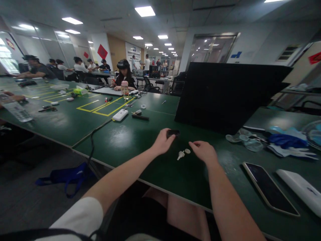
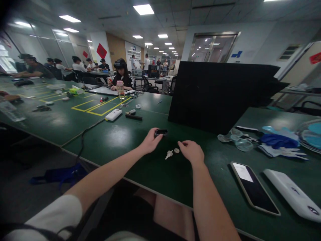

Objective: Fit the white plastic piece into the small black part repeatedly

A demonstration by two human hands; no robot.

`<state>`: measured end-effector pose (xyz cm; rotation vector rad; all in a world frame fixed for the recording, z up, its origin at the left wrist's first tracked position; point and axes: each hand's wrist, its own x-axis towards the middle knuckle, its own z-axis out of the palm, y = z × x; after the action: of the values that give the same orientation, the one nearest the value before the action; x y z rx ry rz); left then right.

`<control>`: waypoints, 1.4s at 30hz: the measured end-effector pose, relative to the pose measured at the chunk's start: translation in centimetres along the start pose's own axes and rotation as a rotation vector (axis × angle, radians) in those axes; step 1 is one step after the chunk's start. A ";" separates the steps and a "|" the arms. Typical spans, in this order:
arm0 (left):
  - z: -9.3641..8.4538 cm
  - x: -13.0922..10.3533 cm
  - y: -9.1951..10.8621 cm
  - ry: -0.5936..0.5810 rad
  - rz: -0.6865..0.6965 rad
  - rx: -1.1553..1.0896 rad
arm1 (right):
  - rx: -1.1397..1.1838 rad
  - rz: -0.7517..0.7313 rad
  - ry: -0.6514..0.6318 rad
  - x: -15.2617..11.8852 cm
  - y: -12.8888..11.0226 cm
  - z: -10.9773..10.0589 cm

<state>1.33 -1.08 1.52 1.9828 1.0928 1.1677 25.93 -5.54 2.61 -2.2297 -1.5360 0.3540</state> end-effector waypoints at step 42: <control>-3.5 -1.7 -1.8 -0.276 0.062 0.254 | 0.141 -0.391 0.232 -3.7 -6.4 3.1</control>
<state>-2.87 -1.41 0.94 2.3043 1.0836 0.7832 17.97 -6.46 2.79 -1.7437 -1.7097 0.0798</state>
